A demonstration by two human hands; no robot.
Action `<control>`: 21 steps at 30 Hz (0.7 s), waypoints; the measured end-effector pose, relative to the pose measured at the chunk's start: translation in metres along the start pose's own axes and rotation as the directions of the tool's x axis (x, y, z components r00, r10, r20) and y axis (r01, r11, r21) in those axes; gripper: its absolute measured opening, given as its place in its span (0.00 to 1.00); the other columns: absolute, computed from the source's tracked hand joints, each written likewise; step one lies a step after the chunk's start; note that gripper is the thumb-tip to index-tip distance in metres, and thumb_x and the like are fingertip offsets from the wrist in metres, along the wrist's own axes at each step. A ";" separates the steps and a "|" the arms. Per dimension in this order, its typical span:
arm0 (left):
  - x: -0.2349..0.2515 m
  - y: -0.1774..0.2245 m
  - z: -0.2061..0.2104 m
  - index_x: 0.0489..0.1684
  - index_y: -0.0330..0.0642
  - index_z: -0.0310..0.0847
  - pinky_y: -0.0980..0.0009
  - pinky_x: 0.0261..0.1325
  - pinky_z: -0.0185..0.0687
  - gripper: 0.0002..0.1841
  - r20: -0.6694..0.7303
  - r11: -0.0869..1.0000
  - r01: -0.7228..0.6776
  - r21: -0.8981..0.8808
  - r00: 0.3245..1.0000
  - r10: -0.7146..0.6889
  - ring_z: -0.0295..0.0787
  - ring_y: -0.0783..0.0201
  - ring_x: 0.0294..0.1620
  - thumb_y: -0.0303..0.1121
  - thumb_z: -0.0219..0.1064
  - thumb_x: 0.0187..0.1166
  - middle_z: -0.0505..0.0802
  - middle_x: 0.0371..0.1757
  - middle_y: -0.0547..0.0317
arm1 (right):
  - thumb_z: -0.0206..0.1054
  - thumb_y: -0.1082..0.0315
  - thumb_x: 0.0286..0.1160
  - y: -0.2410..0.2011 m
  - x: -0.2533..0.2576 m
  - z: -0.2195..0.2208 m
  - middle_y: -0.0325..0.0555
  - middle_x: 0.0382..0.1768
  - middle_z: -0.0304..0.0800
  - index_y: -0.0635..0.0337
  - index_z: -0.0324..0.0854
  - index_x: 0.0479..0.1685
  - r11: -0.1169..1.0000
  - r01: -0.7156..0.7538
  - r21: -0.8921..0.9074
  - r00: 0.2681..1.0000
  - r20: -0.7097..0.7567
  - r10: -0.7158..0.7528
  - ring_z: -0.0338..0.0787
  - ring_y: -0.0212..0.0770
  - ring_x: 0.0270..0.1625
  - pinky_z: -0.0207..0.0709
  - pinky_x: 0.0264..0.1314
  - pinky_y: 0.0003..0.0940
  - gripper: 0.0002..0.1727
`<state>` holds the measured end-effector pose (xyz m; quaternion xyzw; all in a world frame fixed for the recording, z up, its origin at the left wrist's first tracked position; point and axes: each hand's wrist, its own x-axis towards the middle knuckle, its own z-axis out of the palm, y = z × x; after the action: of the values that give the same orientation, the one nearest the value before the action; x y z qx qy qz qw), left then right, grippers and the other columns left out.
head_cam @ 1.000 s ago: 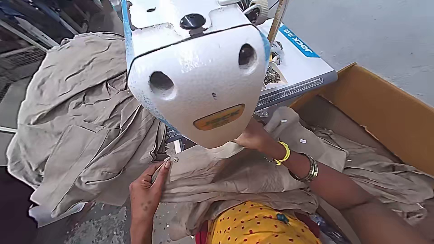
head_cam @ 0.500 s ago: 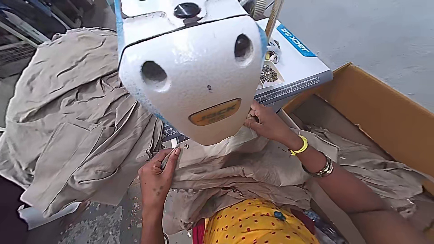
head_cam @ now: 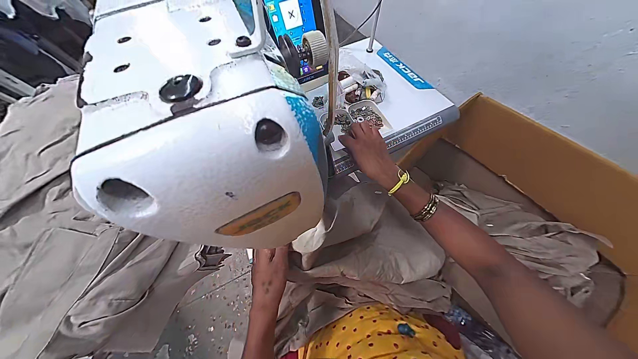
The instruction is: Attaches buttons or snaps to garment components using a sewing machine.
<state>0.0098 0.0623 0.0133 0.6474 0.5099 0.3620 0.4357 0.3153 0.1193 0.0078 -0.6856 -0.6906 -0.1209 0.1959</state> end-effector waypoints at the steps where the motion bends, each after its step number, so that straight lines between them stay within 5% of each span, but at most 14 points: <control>1: -0.001 0.000 0.002 0.74 0.23 0.67 0.80 0.64 0.76 0.29 -0.015 1.000 0.005 -0.019 1.000 -0.006 0.81 0.79 0.60 0.43 0.50 0.86 0.85 0.60 0.48 | 0.71 0.69 0.77 0.000 -0.002 -0.001 0.61 0.50 0.86 0.60 0.90 0.46 0.999 0.001 0.037 1.000 -0.019 -0.001 0.85 0.64 0.55 0.77 0.49 0.56 0.07; 7: -0.001 -0.001 0.006 0.71 0.21 0.65 0.85 0.58 0.78 0.27 -0.064 0.994 0.012 -0.113 0.998 -0.019 0.82 0.84 0.52 0.39 0.52 0.85 0.85 0.53 0.54 | 0.74 0.71 0.73 0.012 -0.012 -0.013 0.57 0.48 0.89 0.60 0.92 0.43 0.881 -0.021 0.474 0.986 -0.137 0.097 0.87 0.57 0.56 0.79 0.60 0.53 0.05; 10: 0.002 0.000 0.007 0.75 0.17 0.58 0.86 0.61 0.78 0.31 -0.054 0.987 -0.021 -0.157 0.998 0.013 0.82 0.85 0.56 0.39 0.55 0.85 0.85 0.58 0.51 | 0.71 0.71 0.77 0.003 -0.016 -0.035 0.50 0.44 0.90 0.61 0.91 0.47 0.771 -0.124 0.625 0.976 -0.063 0.209 0.86 0.41 0.38 0.81 0.43 0.39 0.06; 14: 0.011 -0.007 -0.004 0.56 0.26 0.75 0.82 0.50 0.81 0.21 -0.021 0.997 -0.065 -0.036 0.998 0.064 0.82 0.84 0.42 0.40 0.57 0.81 0.85 0.40 0.64 | 0.72 0.67 0.76 -0.034 -0.015 -0.058 0.37 0.25 0.83 0.57 0.85 0.41 0.709 -0.137 0.692 0.984 0.015 0.176 0.76 0.28 0.22 0.71 0.26 0.26 0.04; 17: -0.009 0.007 -0.020 0.25 0.36 0.82 0.76 0.23 0.73 0.19 0.152 0.914 -0.368 0.170 0.926 0.345 0.76 0.77 0.18 0.41 0.60 0.83 0.80 0.16 0.63 | 0.73 0.68 0.70 -0.070 -0.030 -0.071 0.46 0.27 0.89 0.64 0.88 0.33 0.823 0.205 0.530 0.969 -0.227 -0.095 0.88 0.39 0.28 0.82 0.30 0.39 0.07; 19: -0.025 0.021 -0.029 0.21 0.43 0.76 0.80 0.18 0.63 0.22 0.342 0.859 -0.499 0.116 0.832 0.438 0.68 0.77 0.14 0.47 0.59 0.87 0.73 0.12 0.65 | 0.65 0.66 0.80 -0.092 -0.043 -0.066 0.47 0.26 0.89 0.60 0.86 0.31 0.782 0.556 0.282 0.807 -0.410 -0.425 0.90 0.43 0.32 0.82 0.34 0.36 0.11; 21: -0.032 0.025 -0.027 0.23 0.45 0.78 0.80 0.18 0.62 0.22 0.326 0.847 -0.508 0.154 0.836 0.442 0.67 0.78 0.14 0.50 0.59 0.87 0.74 0.13 0.68 | 0.61 0.70 0.81 -0.106 -0.044 -0.061 0.44 0.23 0.86 0.56 0.83 0.28 0.717 0.683 0.140 0.698 -0.414 -0.584 0.88 0.44 0.32 0.77 0.32 0.35 0.12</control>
<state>-0.0133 0.0336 0.0458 0.8451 0.3044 0.3019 0.3192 0.2156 0.0497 0.0542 -0.3347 -0.8507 -0.1979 0.3537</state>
